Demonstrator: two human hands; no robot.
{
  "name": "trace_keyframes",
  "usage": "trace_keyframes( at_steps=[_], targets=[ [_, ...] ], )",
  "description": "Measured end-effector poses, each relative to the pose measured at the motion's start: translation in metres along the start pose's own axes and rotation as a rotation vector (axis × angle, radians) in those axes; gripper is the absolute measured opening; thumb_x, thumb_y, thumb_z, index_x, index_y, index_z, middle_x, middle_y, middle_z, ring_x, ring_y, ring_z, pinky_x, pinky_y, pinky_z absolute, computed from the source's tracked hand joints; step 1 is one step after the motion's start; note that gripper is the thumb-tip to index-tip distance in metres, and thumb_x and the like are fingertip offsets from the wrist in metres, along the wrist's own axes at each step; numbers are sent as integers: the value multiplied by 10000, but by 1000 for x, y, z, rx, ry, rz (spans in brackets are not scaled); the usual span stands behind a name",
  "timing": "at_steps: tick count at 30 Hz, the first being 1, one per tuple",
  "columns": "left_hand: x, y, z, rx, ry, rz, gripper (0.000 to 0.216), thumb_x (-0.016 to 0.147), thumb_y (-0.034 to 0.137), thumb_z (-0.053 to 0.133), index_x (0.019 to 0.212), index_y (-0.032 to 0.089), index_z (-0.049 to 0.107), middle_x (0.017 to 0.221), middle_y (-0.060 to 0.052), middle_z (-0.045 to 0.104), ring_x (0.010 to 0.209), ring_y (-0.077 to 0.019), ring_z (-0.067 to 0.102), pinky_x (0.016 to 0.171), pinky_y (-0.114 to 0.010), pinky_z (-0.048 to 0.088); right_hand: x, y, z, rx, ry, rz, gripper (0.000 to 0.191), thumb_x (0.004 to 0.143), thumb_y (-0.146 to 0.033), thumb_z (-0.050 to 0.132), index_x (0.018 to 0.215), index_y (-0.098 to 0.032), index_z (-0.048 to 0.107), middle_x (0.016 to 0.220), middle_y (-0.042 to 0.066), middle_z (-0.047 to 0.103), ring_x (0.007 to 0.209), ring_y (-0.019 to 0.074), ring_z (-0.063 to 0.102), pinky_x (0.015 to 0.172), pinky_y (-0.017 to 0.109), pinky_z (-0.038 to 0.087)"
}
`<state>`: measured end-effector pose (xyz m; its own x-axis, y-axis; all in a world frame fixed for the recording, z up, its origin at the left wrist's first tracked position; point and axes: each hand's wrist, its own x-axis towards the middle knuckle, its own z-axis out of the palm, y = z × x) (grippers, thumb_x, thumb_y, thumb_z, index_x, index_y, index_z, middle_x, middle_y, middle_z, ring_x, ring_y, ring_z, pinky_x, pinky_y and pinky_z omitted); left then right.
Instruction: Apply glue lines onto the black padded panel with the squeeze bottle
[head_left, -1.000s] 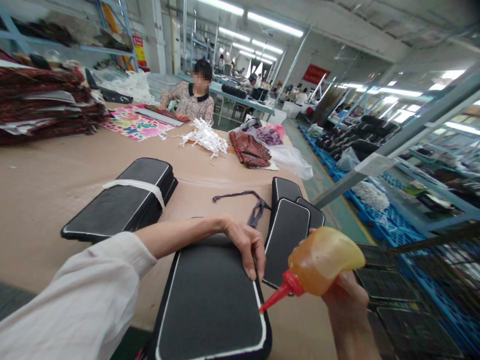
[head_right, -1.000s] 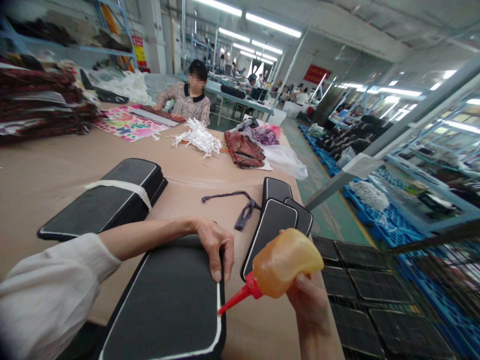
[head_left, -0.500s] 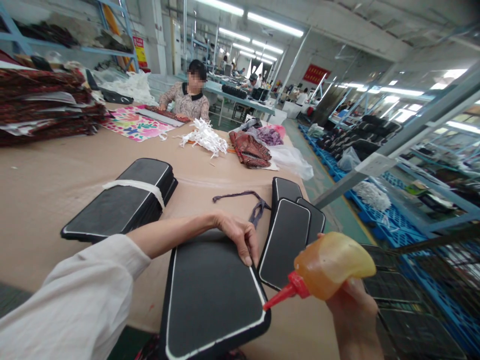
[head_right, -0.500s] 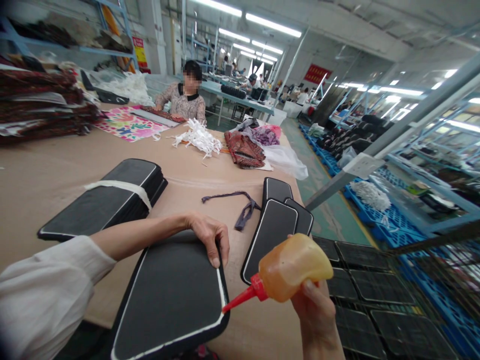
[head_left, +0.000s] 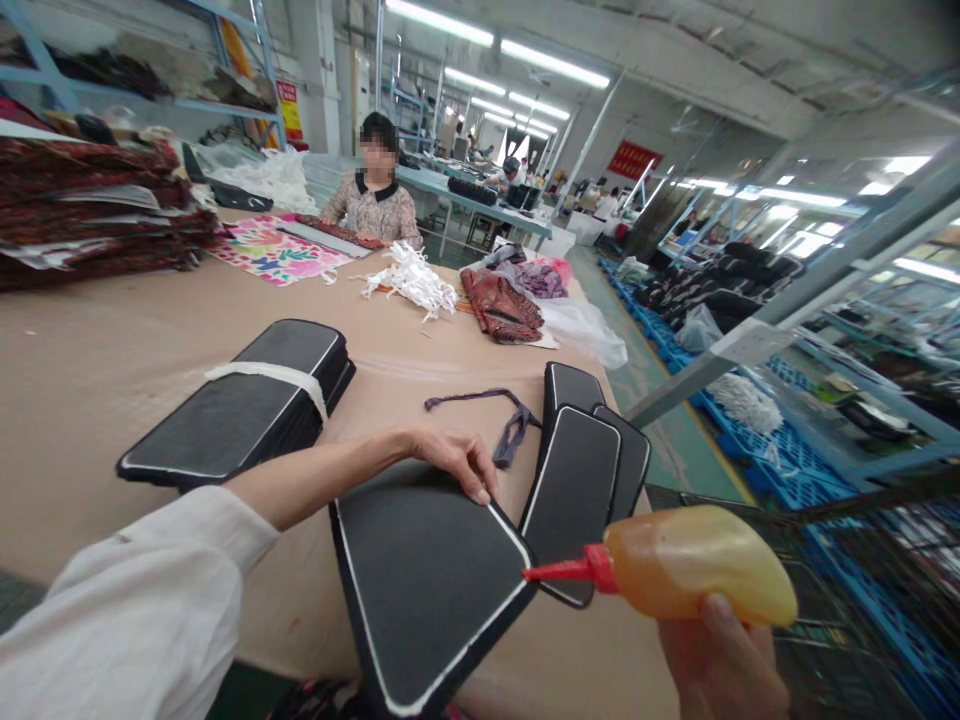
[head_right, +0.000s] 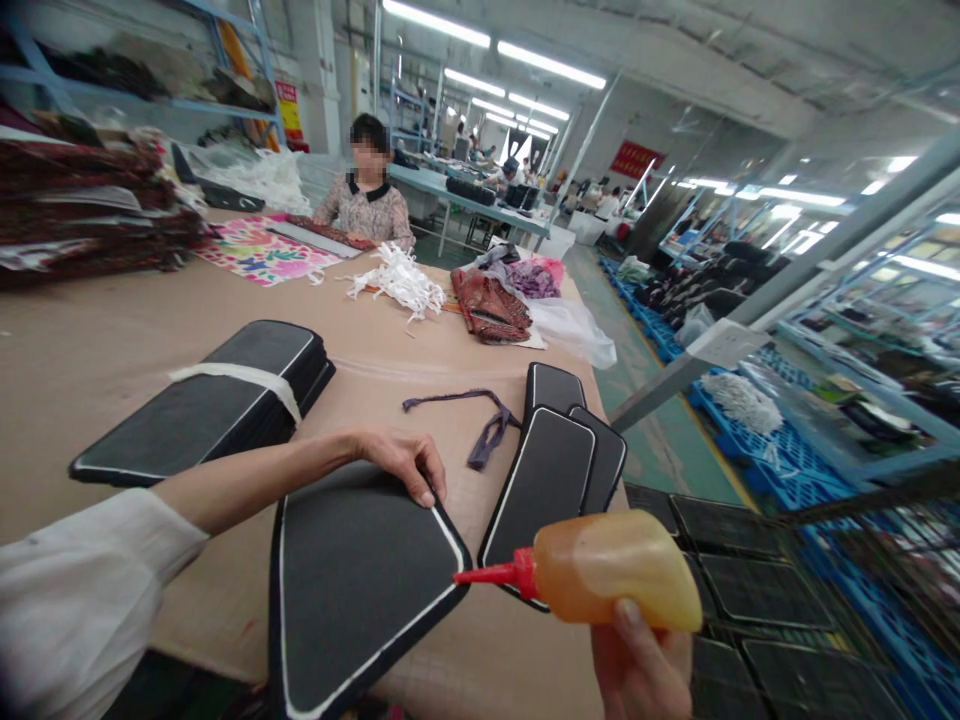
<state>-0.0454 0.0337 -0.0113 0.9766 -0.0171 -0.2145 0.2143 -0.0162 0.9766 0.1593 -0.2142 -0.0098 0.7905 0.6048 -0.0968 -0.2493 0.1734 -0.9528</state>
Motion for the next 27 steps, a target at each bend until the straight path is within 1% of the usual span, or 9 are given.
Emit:
trace_keyframes(
  at_steps=[1, 3, 5, 10, 14, 17, 20, 23, 27],
  targets=[
    [-1, -2, -1, -6, 20, 2, 290, 610, 332, 743, 845, 163, 720, 752, 2, 702, 694, -120, 607, 659, -190, 463, -7, -5, 6, -17, 31, 12, 462, 683, -311, 661, 1123, -333, 525, 1127, -59, 576, 1043, 158, 513, 912, 280, 415],
    [-3, -5, -1, -24, 49, 5, 287, 607, 335, 745, 838, 166, 720, 751, 3, 700, 686, -114, 600, 646, -183, 457, -19, -13, 18, -30, 67, -12, 514, 669, -326, 674, 1155, -325, 506, 1232, -56, 506, 1164, 197, 421, 1050, 366, 272],
    [-5, -7, -2, -41, 72, 14, 291, 601, 344, 749, 827, 162, 721, 747, 1, 698, 678, -110, 592, 630, -177, 450, -24, -16, 24, -43, 77, -63, 521, 656, -341, 689, 1146, -314, 515, 1233, -43, 504, 1185, 229, 401, 1072, 424, 223],
    [-7, -11, -2, -53, 120, 21, 296, 597, 363, 749, 812, 162, 721, 720, 2, 692, 646, -102, 580, 592, -168, 432, -10, -3, 10, -34, 42, -151, 439, 669, -310, 686, 1088, -304, 554, 1082, -18, 595, 1008, 214, 542, 907, 372, 446],
    [-8, -12, -2, -60, 136, 1, 268, 618, 346, 735, 819, 169, 720, 698, 10, 686, 620, -83, 566, 581, -155, 418, -6, 1, 5, -48, 9, -135, 394, 696, -320, 668, 1076, -313, 564, 1051, -26, 607, 1004, 203, 546, 904, 350, 448],
    [-8, -13, -2, -62, 149, 19, 268, 613, 344, 735, 818, 171, 720, 710, 9, 688, 635, -90, 571, 595, -164, 423, -14, -7, 13, -76, -28, -110, 358, 746, -313, 617, 1096, -321, 542, 1169, -55, 552, 1073, 166, 502, 900, 280, 440],
    [-8, -15, -3, -60, 161, 13, 280, 600, 358, 740, 813, 177, 720, 707, 11, 688, 633, -94, 573, 602, -171, 426, -20, -12, 22, -43, 11, -82, 403, 722, -305, 633, 1113, -302, 535, 1256, -71, 487, 1130, 151, 454, 918, 238, 410],
    [-8, -15, -4, -59, 178, 3, 281, 597, 365, 740, 806, 178, 719, 706, 12, 686, 627, -90, 571, 591, -166, 419, -22, -13, 26, -25, 43, -71, 439, 695, -306, 664, 1114, -321, 534, 1214, -82, 522, 1092, 141, 486, 914, 228, 407],
    [-8, -14, -3, -74, 192, -5, 276, 598, 365, 740, 800, 178, 718, 701, 17, 682, 625, -81, 564, 583, -156, 406, -21, -9, 24, -3, 36, -66, 414, 700, -312, 670, 1089, -358, 533, 1094, -98, 591, 1007, 118, 536, 813, 193, 461]
  ],
)
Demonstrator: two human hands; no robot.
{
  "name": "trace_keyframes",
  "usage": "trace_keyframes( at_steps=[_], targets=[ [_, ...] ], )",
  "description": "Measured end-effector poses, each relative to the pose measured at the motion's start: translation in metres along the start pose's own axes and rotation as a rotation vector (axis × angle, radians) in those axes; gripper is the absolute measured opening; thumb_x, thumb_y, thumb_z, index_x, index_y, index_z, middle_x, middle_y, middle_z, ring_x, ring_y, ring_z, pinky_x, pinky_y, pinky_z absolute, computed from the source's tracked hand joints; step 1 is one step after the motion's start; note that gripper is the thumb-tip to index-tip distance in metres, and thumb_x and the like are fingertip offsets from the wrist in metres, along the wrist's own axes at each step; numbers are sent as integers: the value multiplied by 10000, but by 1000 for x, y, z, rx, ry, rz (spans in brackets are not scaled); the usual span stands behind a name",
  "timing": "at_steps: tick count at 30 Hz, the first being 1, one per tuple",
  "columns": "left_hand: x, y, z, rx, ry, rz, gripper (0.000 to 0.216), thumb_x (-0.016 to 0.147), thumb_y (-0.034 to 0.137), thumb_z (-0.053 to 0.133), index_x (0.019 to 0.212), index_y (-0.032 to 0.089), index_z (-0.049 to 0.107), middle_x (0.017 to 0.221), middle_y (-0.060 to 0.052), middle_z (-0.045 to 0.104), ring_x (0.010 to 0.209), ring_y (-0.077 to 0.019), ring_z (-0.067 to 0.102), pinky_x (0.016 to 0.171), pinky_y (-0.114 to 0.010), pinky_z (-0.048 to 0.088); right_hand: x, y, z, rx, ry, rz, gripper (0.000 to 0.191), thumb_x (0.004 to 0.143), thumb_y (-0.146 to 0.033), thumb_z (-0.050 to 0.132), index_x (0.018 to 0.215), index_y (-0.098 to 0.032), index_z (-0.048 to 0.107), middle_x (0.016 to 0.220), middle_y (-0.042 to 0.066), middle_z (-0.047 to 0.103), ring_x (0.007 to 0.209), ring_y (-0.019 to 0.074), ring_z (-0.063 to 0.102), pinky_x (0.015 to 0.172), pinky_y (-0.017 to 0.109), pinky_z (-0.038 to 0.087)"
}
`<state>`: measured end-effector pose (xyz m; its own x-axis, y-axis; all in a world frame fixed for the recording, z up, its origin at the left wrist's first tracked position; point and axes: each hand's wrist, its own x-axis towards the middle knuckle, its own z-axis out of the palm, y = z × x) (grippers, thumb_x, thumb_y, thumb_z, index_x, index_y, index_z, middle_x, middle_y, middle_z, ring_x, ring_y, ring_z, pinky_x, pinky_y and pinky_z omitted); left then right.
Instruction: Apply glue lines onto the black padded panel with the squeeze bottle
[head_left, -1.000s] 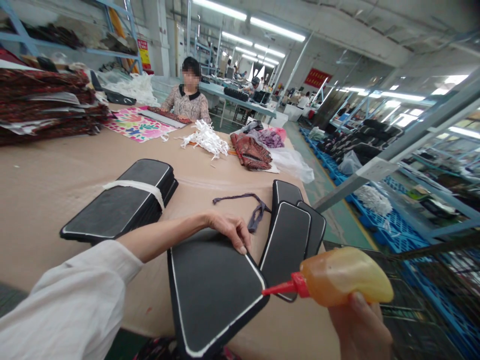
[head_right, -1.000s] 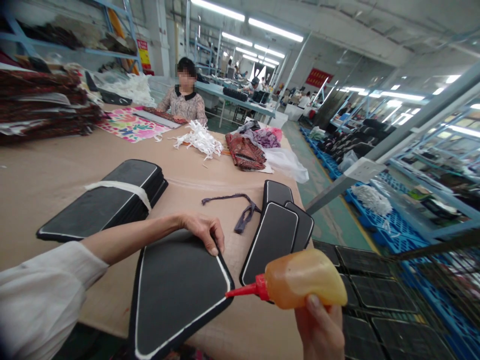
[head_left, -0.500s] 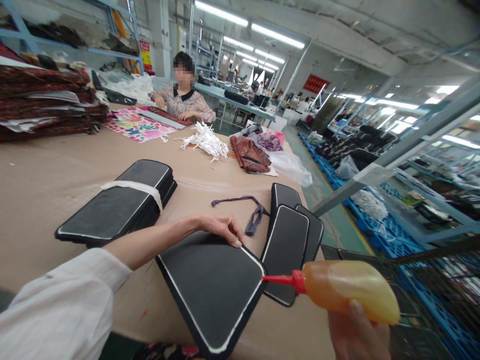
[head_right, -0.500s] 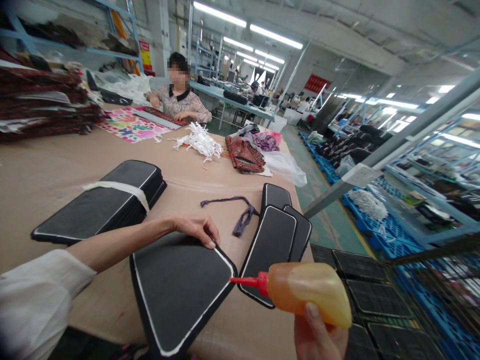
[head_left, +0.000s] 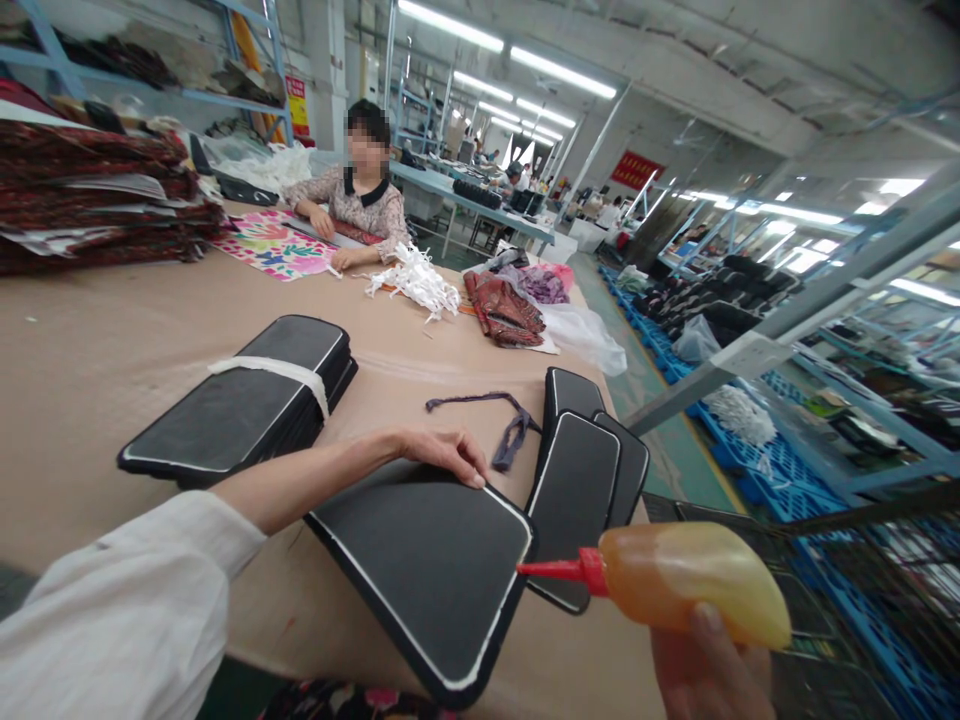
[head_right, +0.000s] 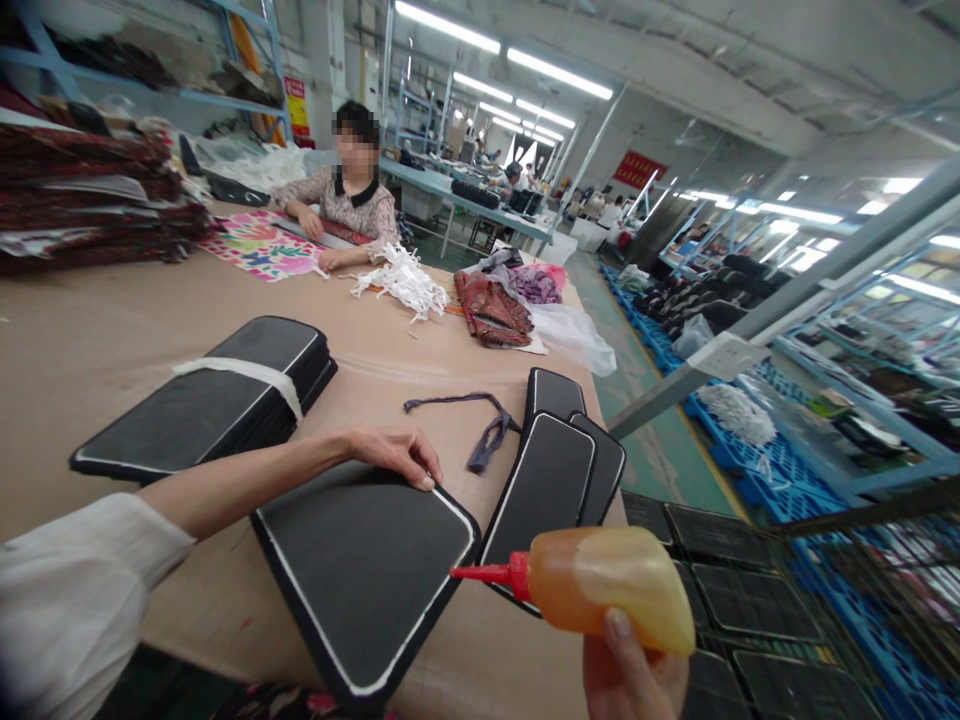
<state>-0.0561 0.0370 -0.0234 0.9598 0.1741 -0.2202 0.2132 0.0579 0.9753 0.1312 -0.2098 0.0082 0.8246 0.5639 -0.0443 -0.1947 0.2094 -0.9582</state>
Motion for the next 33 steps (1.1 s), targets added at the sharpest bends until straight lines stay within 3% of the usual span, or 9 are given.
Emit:
trace_keyframes(
  at_steps=[11, 16, 23, 29, 33],
  targets=[
    [4, -7, 0, -47, 31, -28, 295, 563, 378, 760, 763, 166, 714, 674, 13, 674, 613, -88, 565, 588, -169, 415, 3, 4, -15, -65, -71, 35, 443, 733, -319, 646, 1153, -358, 508, 1008, -73, 629, 952, 124, 566, 800, 188, 468],
    [7, -12, -1, -66, 33, -37, 295, 562, 381, 759, 756, 164, 713, 665, 12, 669, 602, -88, 562, 594, -174, 417, -5, -4, -5, -54, -25, 76, 527, 678, -365, 687, 1167, -378, 490, 939, -67, 641, 941, 151, 570, 785, 225, 475],
    [9, -16, -2, -67, 61, -50, 283, 565, 364, 757, 765, 169, 712, 679, 16, 671, 619, -84, 562, 631, -175, 416, -14, -12, 9, -26, 59, 121, 541, 543, -400, 769, 1045, -371, 566, 839, -97, 639, 796, 106, 581, 713, 138, 472],
    [10, -17, -3, -110, 104, -75, 298, 545, 365, 766, 759, 165, 710, 663, 20, 668, 598, -81, 555, 617, -178, 412, -13, -8, 0, -37, 30, 130, 444, 692, -375, 671, 1114, -354, 534, 848, -62, 646, 759, 115, 596, 701, 162, 486],
    [10, -21, -5, -125, 121, -74, 292, 550, 364, 764, 756, 163, 712, 668, 15, 671, 598, -88, 555, 613, -184, 410, -19, -9, 5, -29, 29, 95, 495, 719, -342, 658, 1178, -344, 475, 849, -79, 646, 757, 85, 594, 701, 140, 480]
  ],
)
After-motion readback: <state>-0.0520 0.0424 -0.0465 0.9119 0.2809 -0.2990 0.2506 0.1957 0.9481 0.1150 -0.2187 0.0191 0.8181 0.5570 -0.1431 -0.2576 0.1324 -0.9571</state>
